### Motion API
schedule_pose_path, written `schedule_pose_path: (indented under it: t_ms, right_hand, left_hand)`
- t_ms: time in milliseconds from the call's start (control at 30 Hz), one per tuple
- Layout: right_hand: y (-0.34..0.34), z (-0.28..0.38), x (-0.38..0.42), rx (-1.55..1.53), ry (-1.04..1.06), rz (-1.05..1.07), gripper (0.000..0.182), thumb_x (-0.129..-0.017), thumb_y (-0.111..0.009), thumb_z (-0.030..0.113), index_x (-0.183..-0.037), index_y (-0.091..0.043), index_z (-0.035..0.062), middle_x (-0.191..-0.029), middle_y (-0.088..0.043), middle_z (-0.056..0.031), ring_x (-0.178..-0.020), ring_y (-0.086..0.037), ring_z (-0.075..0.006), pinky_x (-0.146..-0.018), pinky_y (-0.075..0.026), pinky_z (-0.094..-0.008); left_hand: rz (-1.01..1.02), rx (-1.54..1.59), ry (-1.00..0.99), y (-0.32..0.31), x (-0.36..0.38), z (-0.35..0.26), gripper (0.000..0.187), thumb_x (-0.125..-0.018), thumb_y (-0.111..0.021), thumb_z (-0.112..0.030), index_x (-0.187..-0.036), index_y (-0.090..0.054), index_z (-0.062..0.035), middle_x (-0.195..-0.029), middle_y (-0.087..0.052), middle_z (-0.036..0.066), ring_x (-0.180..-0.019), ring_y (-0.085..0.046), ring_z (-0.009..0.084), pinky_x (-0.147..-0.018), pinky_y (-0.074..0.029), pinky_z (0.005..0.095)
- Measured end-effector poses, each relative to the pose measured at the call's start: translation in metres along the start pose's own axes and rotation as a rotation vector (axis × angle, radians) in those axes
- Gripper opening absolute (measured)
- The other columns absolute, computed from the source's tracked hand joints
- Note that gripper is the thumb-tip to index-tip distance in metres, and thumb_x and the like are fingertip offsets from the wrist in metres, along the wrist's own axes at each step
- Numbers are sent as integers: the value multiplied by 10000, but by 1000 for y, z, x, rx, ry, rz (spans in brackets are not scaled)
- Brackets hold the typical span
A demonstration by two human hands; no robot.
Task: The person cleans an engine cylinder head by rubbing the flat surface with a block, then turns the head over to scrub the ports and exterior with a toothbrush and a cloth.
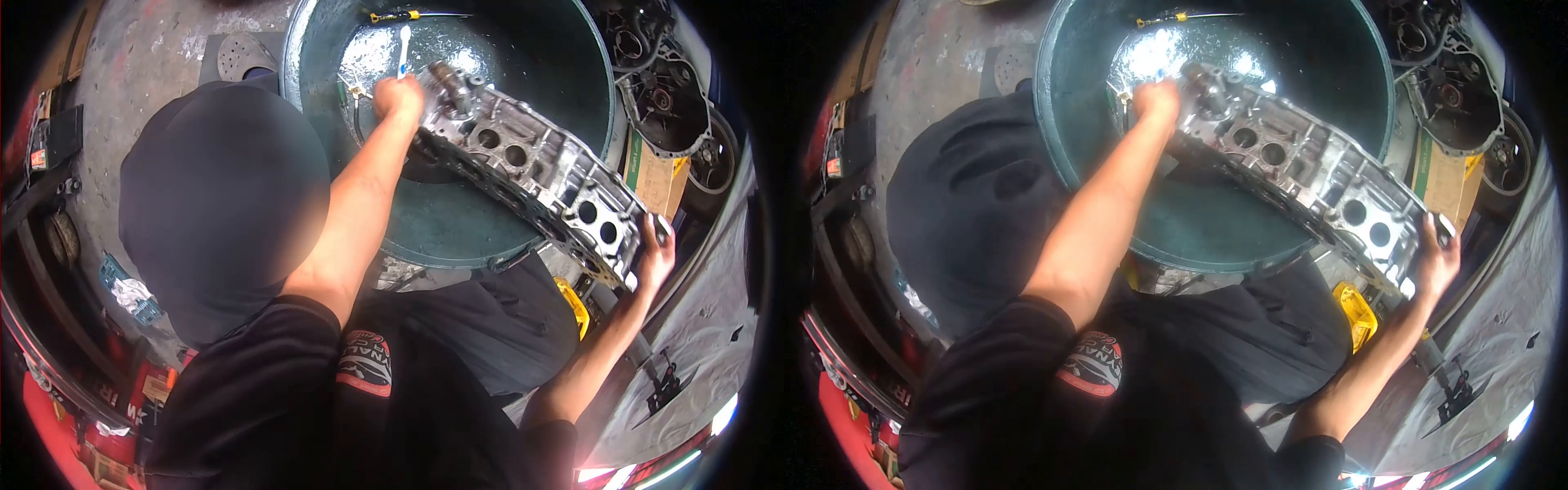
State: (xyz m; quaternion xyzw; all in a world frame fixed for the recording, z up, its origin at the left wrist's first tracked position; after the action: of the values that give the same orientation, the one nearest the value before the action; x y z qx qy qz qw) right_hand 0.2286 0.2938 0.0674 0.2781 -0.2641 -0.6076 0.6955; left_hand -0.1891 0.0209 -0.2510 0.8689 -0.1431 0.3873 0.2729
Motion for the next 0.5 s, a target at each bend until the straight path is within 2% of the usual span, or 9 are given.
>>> schedule_pose_path:
  t_ms: [67,100,167,300,333,367,400,467,500]
  right_hand:
    - [27,-2,-4,24,-60,13,228,-923,-739,160,-1095,-684,21,-995,-723,-54,-898,-659,-121,-843,-501,-258]
    - [36,5,-7,-31,-103,-18,212,-931,-727,153,-1083,-685,11,-1001,-733,-82,-891,-678,-145,-834,-515,-275]
    - [42,29,-15,-9,-148,-101,206,-928,-739,191,-1036,-681,25,-869,-705,-58,-699,-568,-96,-634,-407,-245]
    - [42,25,-36,115,-108,-193,229,-907,-769,241,-1007,-698,48,-815,-701,-32,-617,-545,-64,-574,-396,-209]
    - [33,32,-37,124,-93,-220,241,-896,-780,233,-1019,-700,42,-872,-719,-52,-698,-605,-83,-651,-449,-217]
    - [27,33,-39,141,-203,-211,249,-917,-742,151,-1088,-685,-21,-1040,-729,-80,-966,-668,-141,-897,-477,-262]
    - [27,11,-56,-58,-167,-129,292,-899,-772,214,-1111,-687,31,-1013,-733,-72,-916,-656,-127,-849,-463,-232]
    - [40,-9,-87,-13,-214,-66,373,-926,-741,275,-1174,-664,6,-1080,-721,-85,-985,-647,-147,-905,-453,-259]
    - [37,-2,-92,149,-284,-82,471,-910,-732,361,-1206,-653,4,-1131,-704,-103,-1055,-616,-151,-944,-434,-283]
  left_hand:
    - [20,-73,-34,-28,-16,-14,372,-850,-678,-288,-1039,-719,29,-1050,-708,260,-1014,-692,406,-902,-533,458]
    - [62,-72,-55,-46,-15,-33,359,-849,-674,-280,-1022,-727,30,-1036,-713,258,-999,-700,402,-880,-543,459]
    - [153,-87,-77,-90,-14,-75,334,-864,-658,-270,-995,-742,25,-1020,-722,245,-963,-714,392,-835,-562,448]
    - [241,-119,-111,-167,-51,-97,355,-867,-675,-304,-1018,-743,10,-1072,-719,226,-1021,-701,377,-874,-555,425]
    - [220,-147,-148,-171,-58,-100,352,-867,-682,-301,-1019,-743,10,-1081,-718,226,-1035,-698,371,-885,-552,422]
    - [199,-178,-175,-174,-62,-95,348,-867,-689,-298,-1020,-742,10,-1089,-717,226,-1049,-695,365,-895,-548,418]
    - [240,-126,-163,-168,-56,-97,380,-868,-700,-319,-1036,-735,20,-1111,-710,230,-1065,-690,355,-917,-537,412]
    - [306,-81,-91,-172,-53,-96,442,-870,-699,-364,-1085,-721,22,-1136,-704,226,-1068,-686,363,-928,-530,423]
    - [282,4,-91,-169,-48,-101,427,-878,-681,-382,-1072,-726,-5,-1118,-713,210,-1057,-690,359,-921,-532,429]
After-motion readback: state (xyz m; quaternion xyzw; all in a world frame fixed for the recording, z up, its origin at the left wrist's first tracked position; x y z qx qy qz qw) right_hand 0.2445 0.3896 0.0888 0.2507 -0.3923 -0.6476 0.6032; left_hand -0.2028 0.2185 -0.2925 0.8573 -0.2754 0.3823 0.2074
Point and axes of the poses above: each hand's wrist, its own x-axis away from the middle knuckle, its own y-axis out of the back of the hand, z = x × y, the point moved 9 cm from there along -x, towards the middle knuckle
